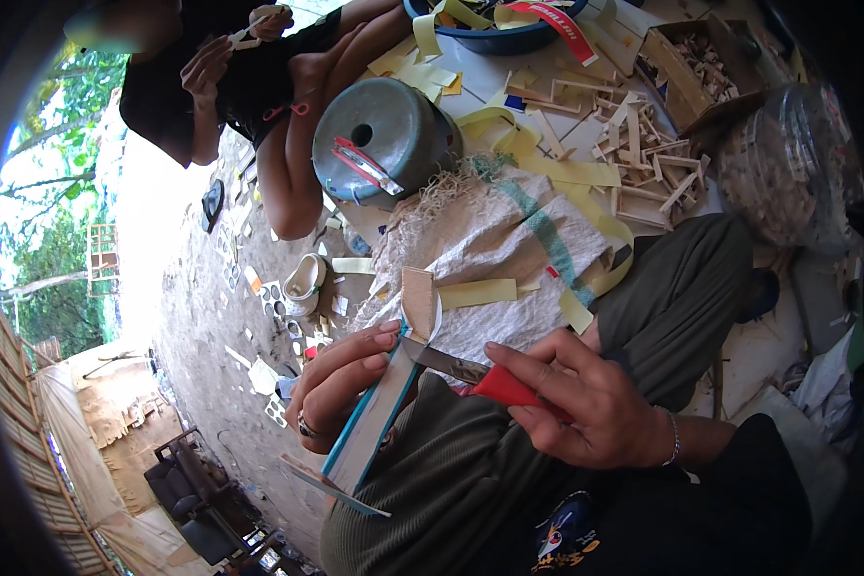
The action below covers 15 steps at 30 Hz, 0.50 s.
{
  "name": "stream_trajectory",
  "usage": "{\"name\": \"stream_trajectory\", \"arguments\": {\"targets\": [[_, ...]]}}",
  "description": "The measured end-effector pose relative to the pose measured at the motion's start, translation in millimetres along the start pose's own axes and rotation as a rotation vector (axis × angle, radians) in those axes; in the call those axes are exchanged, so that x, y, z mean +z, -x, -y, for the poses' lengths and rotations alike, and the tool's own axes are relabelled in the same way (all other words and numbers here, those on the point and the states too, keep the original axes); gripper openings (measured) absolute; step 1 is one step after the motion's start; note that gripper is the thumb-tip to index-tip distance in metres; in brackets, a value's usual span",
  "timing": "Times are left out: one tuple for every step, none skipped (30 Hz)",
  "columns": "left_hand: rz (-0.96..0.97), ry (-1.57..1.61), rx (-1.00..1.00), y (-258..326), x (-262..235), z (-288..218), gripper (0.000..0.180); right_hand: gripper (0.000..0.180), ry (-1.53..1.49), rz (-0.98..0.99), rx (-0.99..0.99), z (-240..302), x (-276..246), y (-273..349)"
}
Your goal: The person assembles a small rectangular wooden frame by wrapping a teal printed strip around a wooden block and trimming the excess with a red utility knife. They fold the strip around the block, cut the corners, and press the edges to form a finished frame.
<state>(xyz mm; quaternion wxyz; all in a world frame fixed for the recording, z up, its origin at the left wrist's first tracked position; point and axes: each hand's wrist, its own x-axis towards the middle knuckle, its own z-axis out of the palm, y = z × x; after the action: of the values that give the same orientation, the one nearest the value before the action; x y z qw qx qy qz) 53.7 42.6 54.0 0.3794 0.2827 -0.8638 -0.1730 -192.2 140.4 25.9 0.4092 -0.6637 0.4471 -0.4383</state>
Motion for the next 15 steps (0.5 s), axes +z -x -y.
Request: {"name": "stream_trajectory", "arguments": {"targets": [[0.031, -0.025, 0.019, -1, -1, 0, 0.053, 0.054, -0.01, -0.001, 0.002, 0, 0, -1], [0.032, -0.033, 0.003, -1, -1, -1, 0.054, 0.054, -0.02, 0.0, 0.01, 0, 0, -1], [0.033, -0.041, -0.011, -2, -1, -2, 0.054, 0.054, -0.021, -0.011, 0.004, 0, 1, -2], [0.034, -0.049, -0.027, -2, 0, -4, 0.054, 0.054, -0.024, -0.02, 0.005, 1, 1, -3], [0.0, -0.068, -0.02, -3, 2, -6, 0.054, 0.054, -0.024, -0.023, 0.01, 1, 2, -3], [-0.036, -0.087, -0.012, -3, 5, -7, 0.055, 0.054, -0.033, -0.024, 0.008, 1, 2, -4], [-0.058, -0.113, -0.003, -3, 7, -8, 0.055, 0.054, -0.039, -0.02, 0.009, 1, 3, -5], [-0.066, -0.141, -0.006, -4, 6, -9, 0.055, 0.054, -0.047, -0.015, 0.013, 1, 3, -5], [-0.062, -0.176, -0.008, -5, 5, -11, 0.056, 0.055, -0.049, -0.017, 0.01, 1, 3, -6], [-0.059, -0.211, -0.01, -6, 5, -12, 0.056, 0.055, -0.051, -0.018, 0.009, 2, 4, -6], [-0.07, -0.203, -0.013, -6, 5, -12, 0.056, 0.055, -0.054, -0.016, 0.011, 2, 4, -6], [-0.082, -0.194, -0.016, -6, 5, -12, 0.057, 0.055, -0.053, -0.019, 0.005, 2, 4, -7], [-0.093, -0.186, -0.019, -6, 5, -12, 0.057, 0.056, -0.055, -0.021, 0.003, 2, 4, -7], [-0.1, -0.176, -0.026, -6, 6, -12, 0.057, 0.056, -0.057, -0.016, 0.007, 3, 5, -8], [-0.108, -0.166, -0.032, -7, 7, -12, 0.058, 0.056, -0.061, -0.021, 0.003, 3, 5, -9]]}}
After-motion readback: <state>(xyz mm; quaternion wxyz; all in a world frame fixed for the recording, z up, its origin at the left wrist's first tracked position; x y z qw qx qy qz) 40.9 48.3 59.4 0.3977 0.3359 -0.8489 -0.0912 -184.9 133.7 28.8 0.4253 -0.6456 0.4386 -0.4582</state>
